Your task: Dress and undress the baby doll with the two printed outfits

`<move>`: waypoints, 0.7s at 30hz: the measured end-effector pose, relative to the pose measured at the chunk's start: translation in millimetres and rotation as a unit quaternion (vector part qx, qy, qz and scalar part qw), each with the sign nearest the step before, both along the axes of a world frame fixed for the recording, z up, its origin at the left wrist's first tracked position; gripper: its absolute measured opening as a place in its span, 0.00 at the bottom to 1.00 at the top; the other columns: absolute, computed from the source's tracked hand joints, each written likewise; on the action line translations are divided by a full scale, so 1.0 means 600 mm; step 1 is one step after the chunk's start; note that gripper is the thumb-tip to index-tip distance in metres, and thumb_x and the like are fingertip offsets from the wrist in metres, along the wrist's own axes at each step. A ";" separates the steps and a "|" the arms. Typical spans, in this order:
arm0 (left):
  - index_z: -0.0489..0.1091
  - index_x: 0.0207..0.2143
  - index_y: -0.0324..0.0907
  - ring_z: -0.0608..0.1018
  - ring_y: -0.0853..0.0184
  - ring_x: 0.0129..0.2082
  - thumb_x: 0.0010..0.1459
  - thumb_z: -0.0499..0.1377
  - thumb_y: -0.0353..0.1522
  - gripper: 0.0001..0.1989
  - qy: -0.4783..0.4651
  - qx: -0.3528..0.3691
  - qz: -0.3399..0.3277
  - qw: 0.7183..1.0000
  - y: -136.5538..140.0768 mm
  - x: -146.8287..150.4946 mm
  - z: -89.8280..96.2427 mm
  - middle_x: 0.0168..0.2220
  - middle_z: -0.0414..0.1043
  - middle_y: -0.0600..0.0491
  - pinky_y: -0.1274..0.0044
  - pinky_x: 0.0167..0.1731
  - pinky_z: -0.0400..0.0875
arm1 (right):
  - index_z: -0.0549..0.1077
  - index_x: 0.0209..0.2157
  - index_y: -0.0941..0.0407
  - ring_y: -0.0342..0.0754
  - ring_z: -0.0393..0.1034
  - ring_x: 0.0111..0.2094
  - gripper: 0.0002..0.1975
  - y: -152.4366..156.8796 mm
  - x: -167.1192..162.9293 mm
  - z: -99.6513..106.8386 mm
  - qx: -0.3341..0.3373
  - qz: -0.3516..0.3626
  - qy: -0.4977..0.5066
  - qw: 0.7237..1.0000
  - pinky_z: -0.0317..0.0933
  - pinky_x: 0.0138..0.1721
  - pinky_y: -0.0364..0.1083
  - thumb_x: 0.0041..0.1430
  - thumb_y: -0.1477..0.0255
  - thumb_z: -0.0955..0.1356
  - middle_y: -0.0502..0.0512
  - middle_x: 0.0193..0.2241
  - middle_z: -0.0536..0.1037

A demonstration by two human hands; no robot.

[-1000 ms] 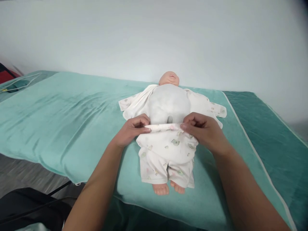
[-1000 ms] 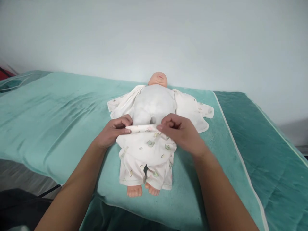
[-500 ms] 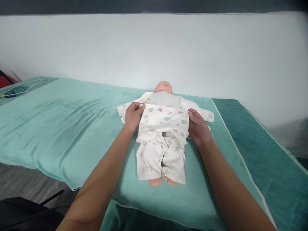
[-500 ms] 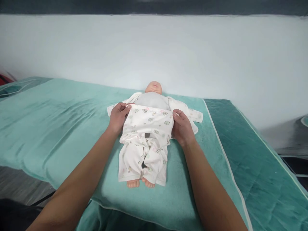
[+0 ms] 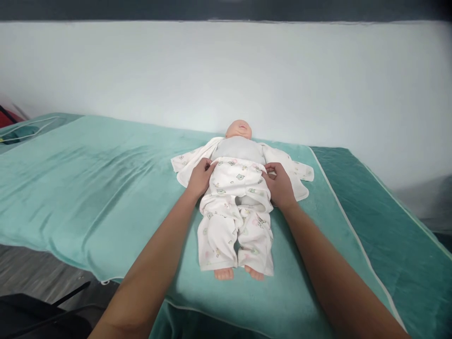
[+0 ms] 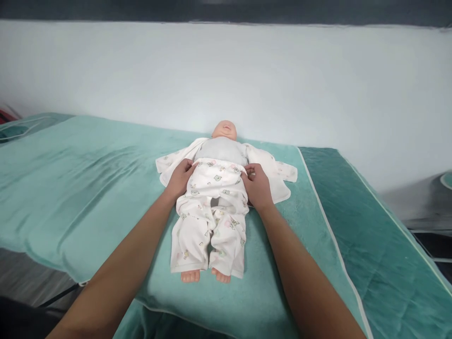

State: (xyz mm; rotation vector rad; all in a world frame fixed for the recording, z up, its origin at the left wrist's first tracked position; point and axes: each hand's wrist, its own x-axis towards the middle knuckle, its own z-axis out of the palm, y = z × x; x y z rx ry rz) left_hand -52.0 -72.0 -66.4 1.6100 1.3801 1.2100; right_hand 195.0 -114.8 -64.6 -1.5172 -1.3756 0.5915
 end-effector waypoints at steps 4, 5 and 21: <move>0.62 0.26 0.43 0.62 0.69 0.27 0.57 0.59 0.46 0.17 -0.033 -0.043 -0.041 0.998 -0.002 -0.009 0.003 0.24 0.60 0.58 0.77 0.27 0.56 | 0.68 0.36 0.54 0.48 0.69 0.33 0.10 0.029 0.025 0.040 -0.089 0.059 -0.168 0.980 0.61 0.37 0.47 0.50 0.69 0.69 0.54 0.35 0.76; 0.62 0.26 0.43 0.61 0.70 0.25 0.57 0.60 0.46 0.17 -0.051 -0.065 -0.051 0.995 -0.003 -0.011 0.005 0.24 0.59 0.58 0.77 0.26 0.56 | 0.68 0.33 0.54 0.49 0.68 0.33 0.08 0.034 0.029 0.048 -0.110 0.079 -0.198 0.971 0.61 0.35 0.46 0.49 0.70 0.69 0.53 0.33 0.76; 0.62 0.25 0.43 0.63 0.72 0.22 0.50 0.67 0.41 0.18 -0.289 -0.196 -0.194 0.917 0.005 -0.030 0.016 0.24 0.59 0.57 0.77 0.23 0.60 | 0.79 0.32 0.53 0.52 0.75 0.38 0.10 0.014 0.073 0.044 -0.224 0.365 0.126 0.895 0.68 0.44 0.52 0.46 0.66 0.76 0.50 0.30 0.80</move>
